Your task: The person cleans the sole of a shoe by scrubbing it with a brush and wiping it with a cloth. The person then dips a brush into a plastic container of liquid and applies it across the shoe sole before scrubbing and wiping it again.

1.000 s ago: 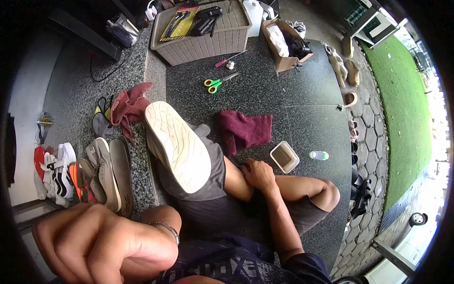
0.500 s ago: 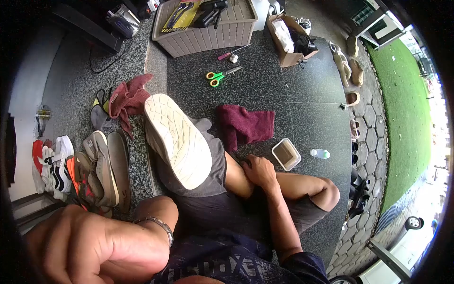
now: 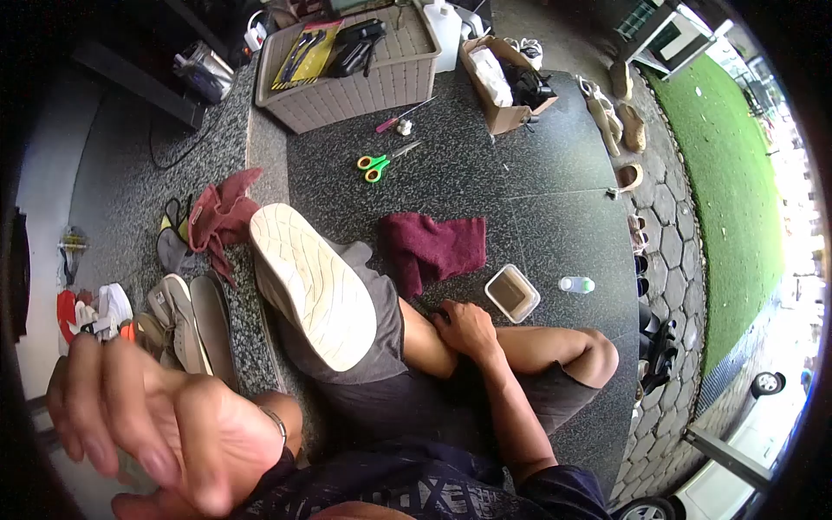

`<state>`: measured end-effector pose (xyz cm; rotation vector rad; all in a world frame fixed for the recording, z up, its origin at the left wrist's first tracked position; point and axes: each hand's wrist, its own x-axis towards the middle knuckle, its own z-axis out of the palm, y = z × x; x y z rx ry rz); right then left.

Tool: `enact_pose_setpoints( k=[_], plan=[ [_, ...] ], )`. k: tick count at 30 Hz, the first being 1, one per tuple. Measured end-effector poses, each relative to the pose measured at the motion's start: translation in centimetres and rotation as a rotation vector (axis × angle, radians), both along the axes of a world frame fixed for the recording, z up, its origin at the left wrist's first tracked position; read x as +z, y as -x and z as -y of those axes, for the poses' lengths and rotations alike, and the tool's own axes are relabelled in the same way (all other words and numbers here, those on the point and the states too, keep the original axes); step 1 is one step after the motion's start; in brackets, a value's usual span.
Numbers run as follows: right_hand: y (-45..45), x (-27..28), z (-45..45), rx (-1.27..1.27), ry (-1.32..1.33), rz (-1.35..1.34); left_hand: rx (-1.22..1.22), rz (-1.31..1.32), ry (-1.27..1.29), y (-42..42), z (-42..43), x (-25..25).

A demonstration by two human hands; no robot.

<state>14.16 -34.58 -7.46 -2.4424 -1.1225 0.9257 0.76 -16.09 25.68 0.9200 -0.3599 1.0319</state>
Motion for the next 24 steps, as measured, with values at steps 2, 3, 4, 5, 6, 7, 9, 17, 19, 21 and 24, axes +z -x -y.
enact_pose_setpoints(
  k=[2,3,4,5,6,7,9,17,19,21,24],
  plan=[
    [0.0,0.5,0.0,-0.004,0.005,0.012,0.127,-0.091,-0.085,0.7,-1.7,-1.8],
    [0.0,0.7,-0.1,-0.007,0.019,0.004,0.191,-0.127,-0.129,1.0,-2.6,-2.8],
    [-0.1,0.9,-0.2,-0.014,0.030,0.003,0.267,-0.135,-0.128,1.2,-3.2,-3.6],
    [-0.1,1.1,-0.3,-0.018,0.043,-0.001,0.347,-0.147,-0.123,1.5,-3.6,-4.1],
    [0.0,1.2,-0.3,-0.019,0.060,-0.007,0.427,-0.162,-0.117,1.7,-4.0,-4.5],
    [0.0,1.1,-0.2,-0.023,0.058,-0.009,0.512,-0.180,-0.110,1.8,-4.3,-4.8],
    [0.0,0.9,-0.2,-0.023,0.055,-0.013,0.591,-0.170,-0.094,2.2,-4.7,-5.1],
    [0.0,0.5,-0.1,-0.032,0.017,-0.017,0.463,-0.042,-0.057,4.1,-6.8,-5.9],
    [-0.1,0.6,-0.2,-0.030,0.018,-0.019,0.449,-0.016,-0.041,4.1,-7.1,-5.9],
    [-0.1,0.6,-0.1,-0.025,0.016,-0.015,0.479,-0.019,-0.048,3.8,-7.4,-5.8],
    [-0.2,0.5,-0.2,-0.015,0.031,-0.030,0.584,-0.013,0.033,3.4,-7.4,-5.7]
  ],
)
